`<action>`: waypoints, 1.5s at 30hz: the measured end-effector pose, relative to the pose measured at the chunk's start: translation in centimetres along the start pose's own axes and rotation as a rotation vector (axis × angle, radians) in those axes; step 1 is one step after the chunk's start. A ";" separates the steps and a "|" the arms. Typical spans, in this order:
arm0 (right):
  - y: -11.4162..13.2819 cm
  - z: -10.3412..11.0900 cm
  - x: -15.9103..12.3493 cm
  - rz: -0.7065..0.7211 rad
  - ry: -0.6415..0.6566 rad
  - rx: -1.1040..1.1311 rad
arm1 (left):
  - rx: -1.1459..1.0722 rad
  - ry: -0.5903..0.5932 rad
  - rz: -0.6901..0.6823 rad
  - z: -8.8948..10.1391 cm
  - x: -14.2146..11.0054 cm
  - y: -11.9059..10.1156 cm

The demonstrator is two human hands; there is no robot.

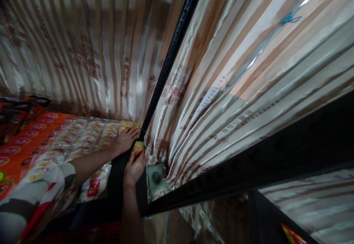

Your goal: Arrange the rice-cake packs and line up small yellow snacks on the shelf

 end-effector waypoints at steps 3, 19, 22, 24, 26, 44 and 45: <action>0.0 0.0 0.1 -0.005 0.026 0.005 | 0.046 0.033 -0.011 0.3 -0.2 -0.1; 2.2 -1.2 3.4 -0.026 -0.012 0.032 | 0.047 0.063 -0.024 2.9 -0.9 0.1; 2.5 -1.5 4.2 0.011 -0.019 0.080 | 0.060 0.067 -0.032 3.1 -0.9 0.1; 2.7 -1.7 4.7 0.013 -0.020 0.101 | 0.068 0.059 -0.035 3.1 -0.9 0.2; 2.9 -1.9 5.2 0.006 -0.020 0.112 | 0.075 0.058 -0.030 3.0 -0.9 0.2; 0.6 -4.8 7.4 0.121 -0.038 0.115 | 0.030 0.010 -0.050 2.4 -1.2 0.6; 0.5 -4.8 7.4 0.121 -0.033 0.110 | 0.032 0.014 -0.046 2.3 -1.2 0.6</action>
Point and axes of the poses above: each hand's wrist, its own x-axis towards the middle knuckle, its own z-axis out of the back of the hand, y = z × x, the point moved 1 cm from there along x, towards the middle knuckle, and after that the axes turned 3 degrees about x, right-handed, at the moved point
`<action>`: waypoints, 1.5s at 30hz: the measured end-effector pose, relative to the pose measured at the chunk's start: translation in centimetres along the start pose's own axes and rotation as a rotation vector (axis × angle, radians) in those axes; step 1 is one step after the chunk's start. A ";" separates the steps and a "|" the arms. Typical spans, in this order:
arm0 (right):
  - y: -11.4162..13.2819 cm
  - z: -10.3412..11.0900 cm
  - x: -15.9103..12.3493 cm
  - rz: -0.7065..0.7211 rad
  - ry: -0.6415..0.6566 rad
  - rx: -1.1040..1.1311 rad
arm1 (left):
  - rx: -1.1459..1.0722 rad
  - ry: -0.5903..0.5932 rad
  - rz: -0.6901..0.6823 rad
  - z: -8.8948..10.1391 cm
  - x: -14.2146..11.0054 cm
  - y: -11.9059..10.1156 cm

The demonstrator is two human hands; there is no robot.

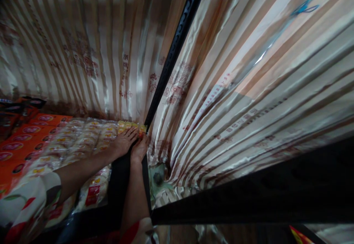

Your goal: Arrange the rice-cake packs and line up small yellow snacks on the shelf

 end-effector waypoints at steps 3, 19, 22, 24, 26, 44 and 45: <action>0.0 -0.1 0.0 0.002 0.007 -0.008 | 0.002 0.026 0.007 -0.2 0.1 -0.1; -0.3 -0.2 -0.2 0.069 0.042 -0.025 | -0.007 -0.017 0.021 0.1 -0.2 -0.3; -0.3 -0.1 -0.3 0.036 0.029 -0.054 | -0.002 -0.003 0.022 0.3 -0.2 -0.3; -0.1 -0.1 -0.3 -0.001 0.039 -0.088 | -0.001 -0.005 0.018 0.2 -0.1 -0.4; 0.1 0.0 -0.3 -0.032 0.054 -0.115 | 0.007 -0.012 0.019 0.1 -0.1 -0.4; -0.1 0.0 0.0 -0.025 0.111 -0.092 | 0.037 -0.036 0.037 -0.3 -0.1 -0.6; -0.1 0.0 0.0 -0.015 0.121 -0.087 | 0.034 -0.042 0.040 -0.3 -0.1 -0.6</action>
Point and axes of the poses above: each hand's wrist, its own x-axis towards the middle knuckle, its own z-axis out of the back of the hand, y = z × x, the point moved 1 cm from there along x, towards the middle knuckle, and after that the axes turned 3 degrees about x, right-handed, at the moved point
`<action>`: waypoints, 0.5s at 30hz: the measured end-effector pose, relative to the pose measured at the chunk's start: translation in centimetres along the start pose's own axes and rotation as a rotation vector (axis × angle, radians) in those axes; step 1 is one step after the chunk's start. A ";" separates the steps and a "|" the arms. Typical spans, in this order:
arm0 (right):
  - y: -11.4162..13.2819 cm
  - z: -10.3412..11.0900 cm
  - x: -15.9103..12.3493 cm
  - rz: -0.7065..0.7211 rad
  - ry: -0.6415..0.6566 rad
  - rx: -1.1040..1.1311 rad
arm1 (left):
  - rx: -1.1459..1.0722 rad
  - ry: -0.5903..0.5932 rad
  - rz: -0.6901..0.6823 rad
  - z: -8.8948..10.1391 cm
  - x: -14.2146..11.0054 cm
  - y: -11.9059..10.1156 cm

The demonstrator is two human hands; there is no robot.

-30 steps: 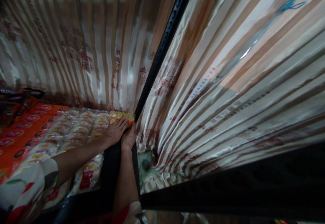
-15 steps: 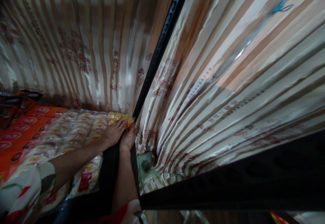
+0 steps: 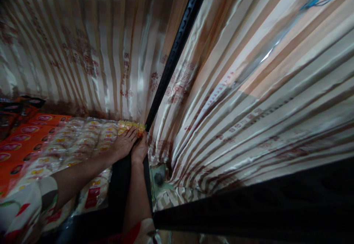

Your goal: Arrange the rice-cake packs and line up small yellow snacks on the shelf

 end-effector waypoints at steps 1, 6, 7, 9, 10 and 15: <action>0.0 0.0 0.0 0.011 0.007 0.004 | 0.000 -0.004 0.002 -0.1 0.0 0.0; -0.2 0.0 0.2 0.044 0.002 0.035 | 0.013 -0.017 0.009 0.3 0.0 0.0; -0.3 -0.1 0.3 0.047 0.005 0.040 | 0.017 -0.014 0.009 0.4 -0.1 0.0; -0.4 -0.1 0.5 0.048 0.019 0.045 | 0.026 -0.001 0.010 0.6 -0.1 0.0; -0.4 -0.1 0.6 0.049 0.027 0.046 | 0.030 0.008 0.010 0.7 -0.1 0.0; -0.6 -0.1 0.8 0.066 0.031 0.056 | 0.019 0.011 0.018 0.4 0.0 -0.1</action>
Point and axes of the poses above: each hand's wrist, its own x-axis towards the middle knuckle, its own z-axis out of the back of the hand, y = z × x, the point moved 1 cm from there along x, towards the middle knuckle, and after that the axes turned 3 degrees about x, right-handed, at the moved point
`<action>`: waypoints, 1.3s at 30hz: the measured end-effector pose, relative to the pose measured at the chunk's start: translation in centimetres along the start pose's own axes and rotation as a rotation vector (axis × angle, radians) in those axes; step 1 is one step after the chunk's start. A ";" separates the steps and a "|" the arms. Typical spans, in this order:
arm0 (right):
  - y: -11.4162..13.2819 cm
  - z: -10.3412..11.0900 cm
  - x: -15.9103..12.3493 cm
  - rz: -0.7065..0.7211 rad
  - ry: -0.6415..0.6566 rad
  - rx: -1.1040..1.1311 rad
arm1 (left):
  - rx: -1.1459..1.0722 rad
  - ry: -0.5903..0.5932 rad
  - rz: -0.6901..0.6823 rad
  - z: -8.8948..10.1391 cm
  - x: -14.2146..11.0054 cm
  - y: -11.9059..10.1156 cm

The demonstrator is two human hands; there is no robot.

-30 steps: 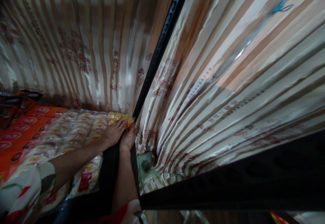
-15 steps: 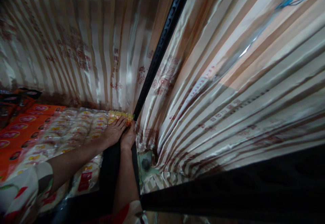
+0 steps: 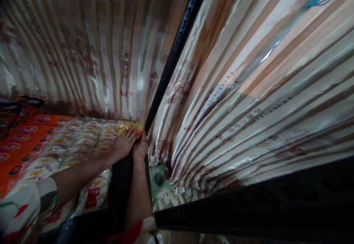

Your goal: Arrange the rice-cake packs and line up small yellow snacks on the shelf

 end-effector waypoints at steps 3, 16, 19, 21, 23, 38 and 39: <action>0.1 0.0 0.0 -0.009 -0.002 0.006 | 0.004 0.000 0.007 0.0 0.1 -0.1; 0.2 -0.1 0.6 -0.040 0.045 0.010 | 0.019 0.017 0.020 0.5 0.2 -0.3; 0.1 -0.3 0.4 -0.018 0.052 -0.011 | 0.022 0.026 0.013 0.1 0.2 -0.2; 0.0 -0.5 0.2 0.018 0.046 -0.033 | 0.012 0.038 0.008 -0.2 0.3 -0.1; -0.1 -0.7 0.0 0.041 0.036 -0.038 | -0.005 0.037 0.008 -0.5 0.2 0.0; 1.8 0.4 -1.0 -0.098 -0.155 -0.009 | -0.011 0.042 0.036 0.0 0.3 -0.2; 1.9 0.5 -1.3 -0.091 -0.169 0.001 | -0.009 0.043 0.045 0.1 0.3 -0.3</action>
Point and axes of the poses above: each hand's wrist, its own x-axis towards the middle knuckle, its own z-axis out of the back of the hand, y = z × x, the point moved 1 cm from there along x, towards the middle knuckle, and after that the axes turned 3 degrees about x, right-handed, at the moved point
